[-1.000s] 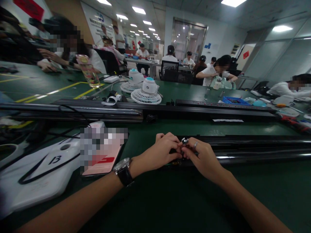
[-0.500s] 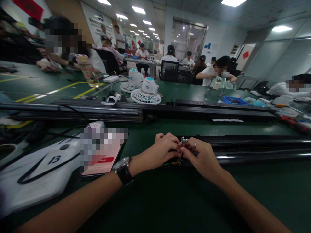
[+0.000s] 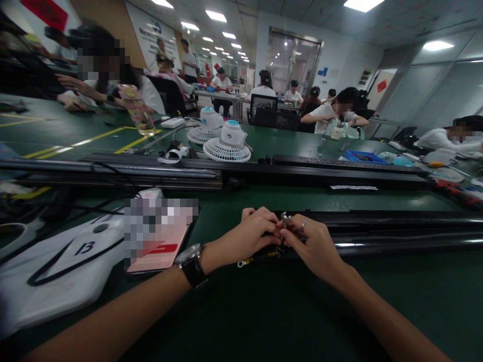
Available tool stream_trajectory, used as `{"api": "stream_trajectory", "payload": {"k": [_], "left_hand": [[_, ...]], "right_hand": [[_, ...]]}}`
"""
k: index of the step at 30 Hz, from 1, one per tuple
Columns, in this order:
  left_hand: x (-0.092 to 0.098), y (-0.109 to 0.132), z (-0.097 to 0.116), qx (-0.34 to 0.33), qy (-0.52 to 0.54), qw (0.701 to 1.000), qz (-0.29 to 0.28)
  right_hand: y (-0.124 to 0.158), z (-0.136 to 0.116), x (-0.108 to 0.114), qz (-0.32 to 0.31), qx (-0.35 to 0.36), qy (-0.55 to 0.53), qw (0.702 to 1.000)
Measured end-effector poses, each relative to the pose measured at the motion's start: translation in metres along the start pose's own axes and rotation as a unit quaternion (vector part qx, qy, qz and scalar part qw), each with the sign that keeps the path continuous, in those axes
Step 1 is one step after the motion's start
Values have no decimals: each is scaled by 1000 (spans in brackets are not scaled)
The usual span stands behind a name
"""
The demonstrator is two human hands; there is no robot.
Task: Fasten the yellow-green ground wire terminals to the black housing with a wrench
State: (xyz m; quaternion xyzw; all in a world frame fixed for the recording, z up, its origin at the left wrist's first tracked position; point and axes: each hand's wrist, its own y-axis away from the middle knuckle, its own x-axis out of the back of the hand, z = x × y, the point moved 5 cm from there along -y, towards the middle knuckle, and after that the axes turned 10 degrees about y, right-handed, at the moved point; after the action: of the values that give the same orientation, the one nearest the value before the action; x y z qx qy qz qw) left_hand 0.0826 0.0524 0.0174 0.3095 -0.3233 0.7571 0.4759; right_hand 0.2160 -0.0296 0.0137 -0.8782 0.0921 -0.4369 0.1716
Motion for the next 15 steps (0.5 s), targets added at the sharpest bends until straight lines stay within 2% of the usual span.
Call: {"api": "stream_trajectory", "payload": {"k": [6, 15], "left_hand": [[-1, 0, -2, -3, -2, 1000, 5], [-1, 1, -1, -7, -1, 1000, 18]], "right_hand": [[1, 1, -1, -4, 5, -15, 1000], [0, 1, 1, -1, 24, 19, 1000]]}}
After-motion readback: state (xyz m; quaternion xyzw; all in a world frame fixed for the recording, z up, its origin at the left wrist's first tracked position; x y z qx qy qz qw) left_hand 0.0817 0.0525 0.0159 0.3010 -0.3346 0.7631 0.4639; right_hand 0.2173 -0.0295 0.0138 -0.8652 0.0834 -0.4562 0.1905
